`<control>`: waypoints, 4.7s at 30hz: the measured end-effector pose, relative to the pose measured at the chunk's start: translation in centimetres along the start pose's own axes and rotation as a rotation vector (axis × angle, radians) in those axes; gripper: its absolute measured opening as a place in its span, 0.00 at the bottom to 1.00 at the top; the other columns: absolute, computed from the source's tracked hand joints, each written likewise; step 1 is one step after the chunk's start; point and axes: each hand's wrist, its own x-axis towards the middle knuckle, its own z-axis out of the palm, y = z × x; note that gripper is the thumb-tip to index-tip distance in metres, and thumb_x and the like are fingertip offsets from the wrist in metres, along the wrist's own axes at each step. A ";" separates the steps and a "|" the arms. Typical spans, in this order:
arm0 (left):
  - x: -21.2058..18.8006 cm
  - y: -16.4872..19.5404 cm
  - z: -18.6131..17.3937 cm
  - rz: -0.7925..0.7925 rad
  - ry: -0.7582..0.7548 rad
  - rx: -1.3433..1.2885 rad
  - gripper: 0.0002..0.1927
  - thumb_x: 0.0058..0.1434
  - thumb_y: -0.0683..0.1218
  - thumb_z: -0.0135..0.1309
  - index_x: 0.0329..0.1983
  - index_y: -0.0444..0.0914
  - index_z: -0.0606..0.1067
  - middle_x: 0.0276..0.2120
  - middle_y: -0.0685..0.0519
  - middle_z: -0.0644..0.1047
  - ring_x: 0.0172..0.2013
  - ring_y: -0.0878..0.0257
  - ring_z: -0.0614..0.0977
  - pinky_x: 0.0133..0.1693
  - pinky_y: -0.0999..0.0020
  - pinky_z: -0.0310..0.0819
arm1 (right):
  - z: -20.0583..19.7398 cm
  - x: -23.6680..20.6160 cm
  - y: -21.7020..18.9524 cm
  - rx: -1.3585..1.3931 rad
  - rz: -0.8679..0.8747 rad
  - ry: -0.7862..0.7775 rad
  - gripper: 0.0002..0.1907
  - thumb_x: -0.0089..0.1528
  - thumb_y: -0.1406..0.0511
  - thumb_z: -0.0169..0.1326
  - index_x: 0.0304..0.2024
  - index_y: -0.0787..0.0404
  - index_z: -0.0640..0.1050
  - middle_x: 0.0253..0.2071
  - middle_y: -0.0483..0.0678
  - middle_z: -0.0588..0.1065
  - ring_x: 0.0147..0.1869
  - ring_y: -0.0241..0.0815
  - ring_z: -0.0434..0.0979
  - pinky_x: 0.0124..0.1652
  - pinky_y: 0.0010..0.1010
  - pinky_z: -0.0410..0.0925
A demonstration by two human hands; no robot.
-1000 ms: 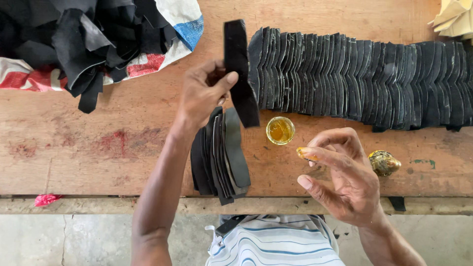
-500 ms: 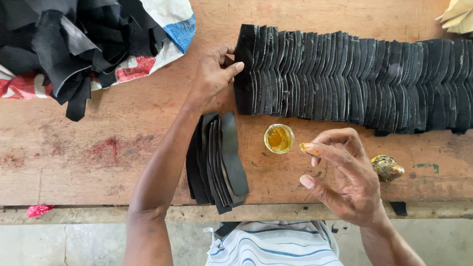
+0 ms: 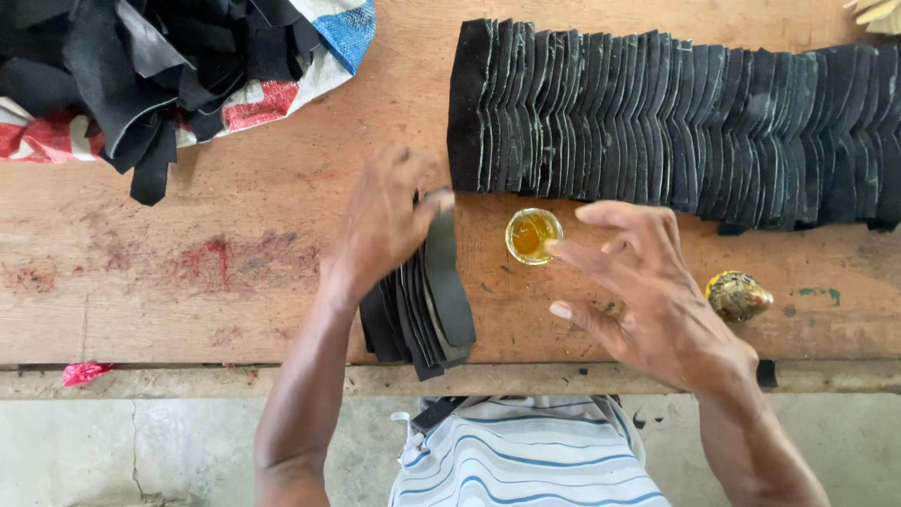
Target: The person repeatedly picks black rubber pieces from a stack, dips a finger into a small glass jar of yellow adhesive, and rubs the adhesive onto one side of each piece. Treated pieces are placed into a separate stack on the table. The process continues for many pieces in a repetitive cycle.
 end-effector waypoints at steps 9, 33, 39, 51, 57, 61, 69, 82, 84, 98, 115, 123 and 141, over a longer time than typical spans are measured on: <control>-4.5 2.7 1.4 0.124 0.225 0.023 0.31 0.46 0.35 0.64 0.56 0.36 0.72 0.51 0.42 0.72 0.54 0.45 0.71 0.56 0.52 0.66 | 0.1 5.3 -0.9 -0.380 0.053 -0.421 0.33 0.50 0.57 0.65 0.58 0.56 0.77 0.72 0.54 0.51 0.68 0.55 0.50 0.67 0.48 0.52; -7.3 1.3 6.2 -0.017 0.222 -1.563 0.18 0.64 0.30 0.57 0.56 0.31 0.77 0.52 0.53 0.78 0.51 0.65 0.80 0.55 0.74 0.78 | -4.6 1.4 -1.9 -0.311 -0.133 -0.088 0.17 0.53 0.62 0.66 0.43 0.59 0.79 0.66 0.56 0.61 0.68 0.56 0.59 0.61 0.47 0.67; -6.9 2.0 6.8 -0.010 0.136 -1.881 0.23 0.64 0.30 0.57 0.63 0.31 0.73 0.51 0.45 0.79 0.46 0.61 0.82 0.46 0.69 0.82 | -6.2 -1.4 -3.2 0.119 -0.033 0.603 0.25 0.60 0.57 0.65 0.54 0.62 0.74 0.60 0.48 0.64 0.54 0.43 0.71 0.42 0.33 0.74; -7.5 3.8 6.4 -0.020 -0.034 -2.063 0.22 0.62 0.30 0.59 0.60 0.31 0.73 0.54 0.46 0.78 0.43 0.61 0.84 0.40 0.69 0.84 | 2.1 1.7 -0.2 0.628 -0.151 -0.059 0.52 0.55 0.57 0.69 0.77 0.42 0.55 0.58 0.45 0.68 0.60 0.40 0.68 0.50 0.31 0.71; -7.2 4.1 6.4 0.005 -0.056 -2.079 0.23 0.63 0.30 0.59 0.62 0.31 0.73 0.55 0.45 0.78 0.43 0.61 0.84 0.41 0.68 0.84 | 1.9 1.9 -0.2 0.602 -0.096 -0.087 0.53 0.52 0.58 0.70 0.75 0.43 0.57 0.59 0.45 0.68 0.59 0.40 0.68 0.50 0.31 0.71; -6.9 4.1 6.5 -0.005 -0.042 -2.118 0.25 0.63 0.30 0.59 0.64 0.31 0.72 0.58 0.44 0.76 0.45 0.60 0.84 0.44 0.66 0.84 | 1.9 1.7 -0.3 0.601 -0.106 -0.093 0.53 0.50 0.61 0.72 0.74 0.42 0.59 0.61 0.45 0.67 0.61 0.40 0.67 0.55 0.33 0.70; -6.3 4.3 6.2 0.010 0.022 -2.066 0.34 0.60 0.30 0.60 0.70 0.32 0.66 0.65 0.45 0.71 0.51 0.58 0.82 0.49 0.65 0.84 | 2.7 1.4 -0.9 0.582 -0.121 -0.082 0.52 0.50 0.63 0.72 0.73 0.40 0.60 0.64 0.46 0.66 0.67 0.43 0.66 0.60 0.36 0.69; -6.4 5.5 5.1 0.050 0.057 -2.008 0.46 0.54 0.31 0.65 0.75 0.35 0.59 0.67 0.48 0.66 0.58 0.59 0.78 0.59 0.64 0.79 | 3.5 0.0 -0.9 0.436 -0.245 0.090 0.41 0.56 0.65 0.66 0.70 0.43 0.66 0.62 0.46 0.64 0.64 0.40 0.64 0.59 0.32 0.70; -6.5 5.6 4.9 0.053 0.065 -2.009 0.47 0.54 0.31 0.65 0.76 0.35 0.58 0.68 0.49 0.66 0.59 0.59 0.77 0.60 0.64 0.79 | 3.5 -0.1 -1.0 0.430 -0.259 0.068 0.41 0.56 0.66 0.67 0.70 0.42 0.67 0.62 0.44 0.65 0.64 0.39 0.65 0.59 0.32 0.70; -6.8 5.2 5.6 0.088 0.013 -2.098 0.45 0.57 0.30 0.64 0.77 0.35 0.59 0.67 0.47 0.68 0.55 0.59 0.79 0.50 0.67 0.83 | 4.7 1.0 -0.8 -0.134 -0.113 0.101 0.38 0.62 0.69 0.62 0.71 0.43 0.63 0.62 0.52 0.63 0.55 0.45 0.63 0.50 0.37 0.69; -7.6 4.5 6.4 0.070 -0.107 -2.133 0.44 0.58 0.31 0.64 0.76 0.33 0.59 0.62 0.45 0.71 0.52 0.61 0.80 0.41 0.70 0.84 | 5.1 3.6 0.2 -0.043 -0.151 0.241 0.45 0.65 0.67 0.63 0.76 0.38 0.54 0.61 0.51 0.59 0.55 0.41 0.63 0.47 0.30 0.71; -7.5 4.4 6.6 0.083 -0.068 -2.171 0.46 0.57 0.32 0.65 0.77 0.35 0.58 0.62 0.46 0.72 0.49 0.63 0.80 0.40 0.71 0.83 | 5.0 2.3 -0.9 0.157 -0.274 0.205 0.50 0.60 0.70 0.63 0.76 0.37 0.52 0.60 0.52 0.60 0.58 0.44 0.62 0.50 0.33 0.70; -7.4 4.2 6.0 0.145 -0.147 -2.117 0.42 0.61 0.30 0.62 0.76 0.33 0.58 0.67 0.44 0.66 0.50 0.61 0.80 0.42 0.70 0.84 | 4.4 3.0 -1.1 0.174 -0.218 0.217 0.49 0.62 0.69 0.63 0.77 0.38 0.51 0.62 0.51 0.59 0.61 0.42 0.62 0.57 0.33 0.71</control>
